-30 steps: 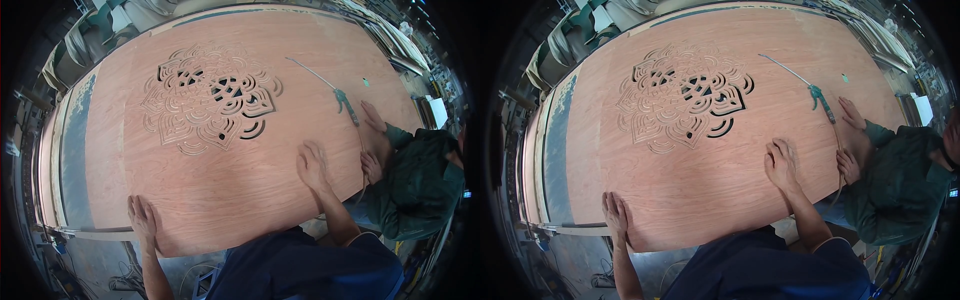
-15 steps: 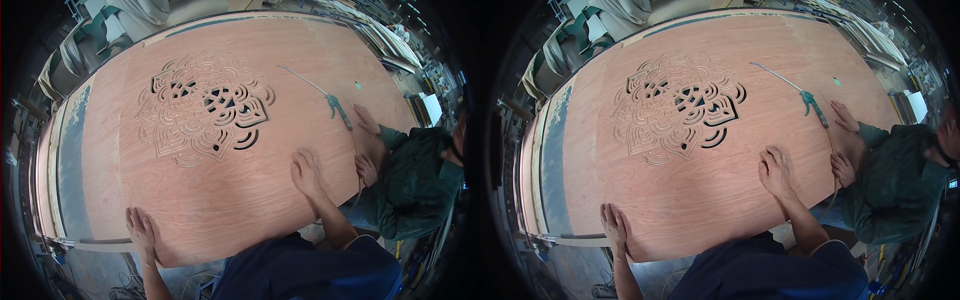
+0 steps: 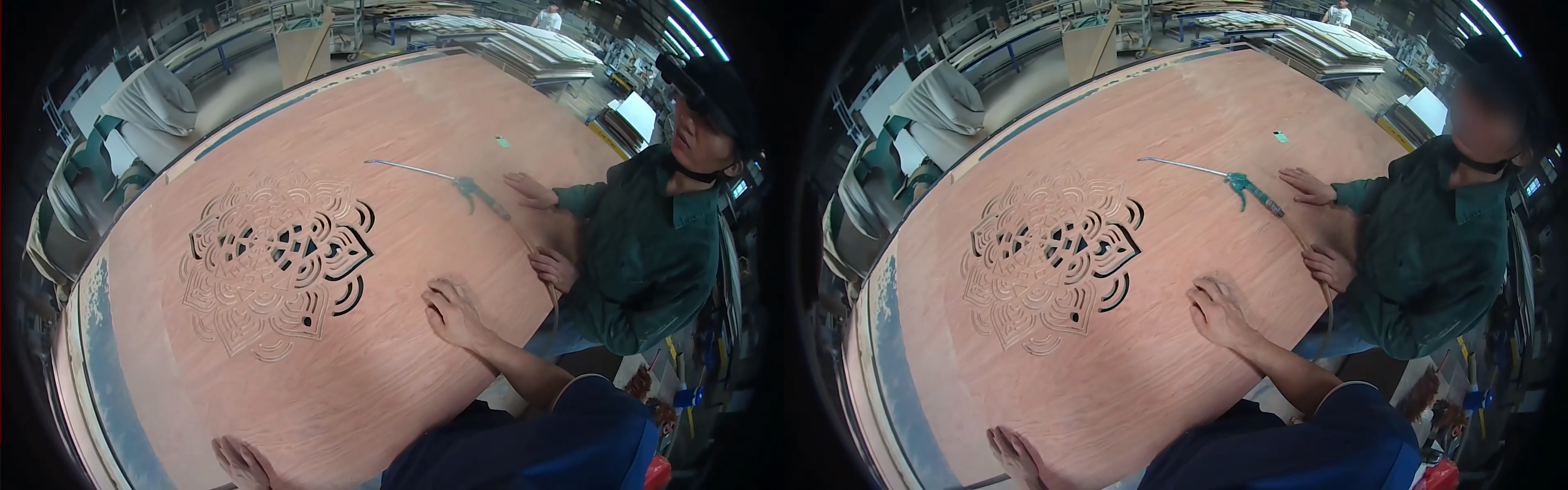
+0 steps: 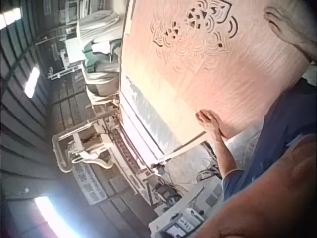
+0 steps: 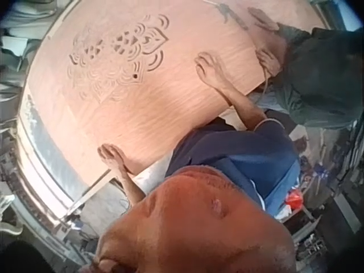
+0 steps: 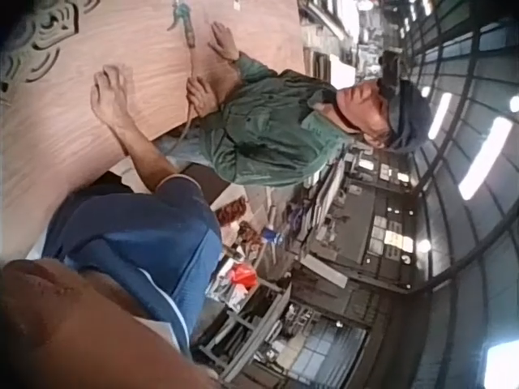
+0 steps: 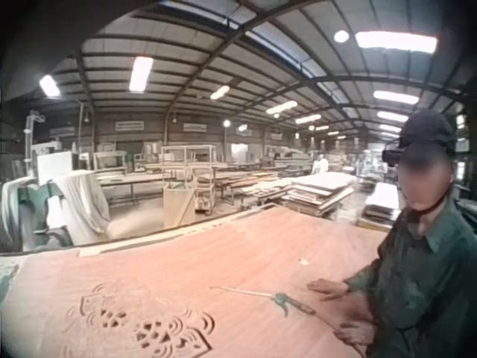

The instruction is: Cleaning debris and waste material from a laser-cut decorative wooden panel using an air gun.

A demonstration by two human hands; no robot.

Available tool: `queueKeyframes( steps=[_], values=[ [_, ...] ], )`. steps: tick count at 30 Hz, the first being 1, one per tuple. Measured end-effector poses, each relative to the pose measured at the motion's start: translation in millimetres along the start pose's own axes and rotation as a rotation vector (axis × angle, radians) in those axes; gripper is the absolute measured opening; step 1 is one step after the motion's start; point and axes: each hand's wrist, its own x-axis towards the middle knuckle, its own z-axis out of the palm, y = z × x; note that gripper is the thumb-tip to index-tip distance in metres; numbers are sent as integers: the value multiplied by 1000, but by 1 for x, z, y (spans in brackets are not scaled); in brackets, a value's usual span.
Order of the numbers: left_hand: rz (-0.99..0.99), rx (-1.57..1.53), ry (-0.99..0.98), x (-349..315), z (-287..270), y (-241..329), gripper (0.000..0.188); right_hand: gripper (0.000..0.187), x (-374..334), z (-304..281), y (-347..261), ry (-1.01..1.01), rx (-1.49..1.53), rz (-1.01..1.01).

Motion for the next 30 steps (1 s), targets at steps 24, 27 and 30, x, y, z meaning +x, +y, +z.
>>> queueKeyframes(
  steps=[24,27,30],
  values=[
    [-107,8,-41,-2,-11,10,54,31,5,-5,-12,-66,8,-18],
    [-115,20,-42,2,-11,14,54,31,3,-4,-10,-71,-69,27],
    [-107,-14,-45,3,-10,16,53,31,0,-4,-8,-103,-87,42]
  ],
)
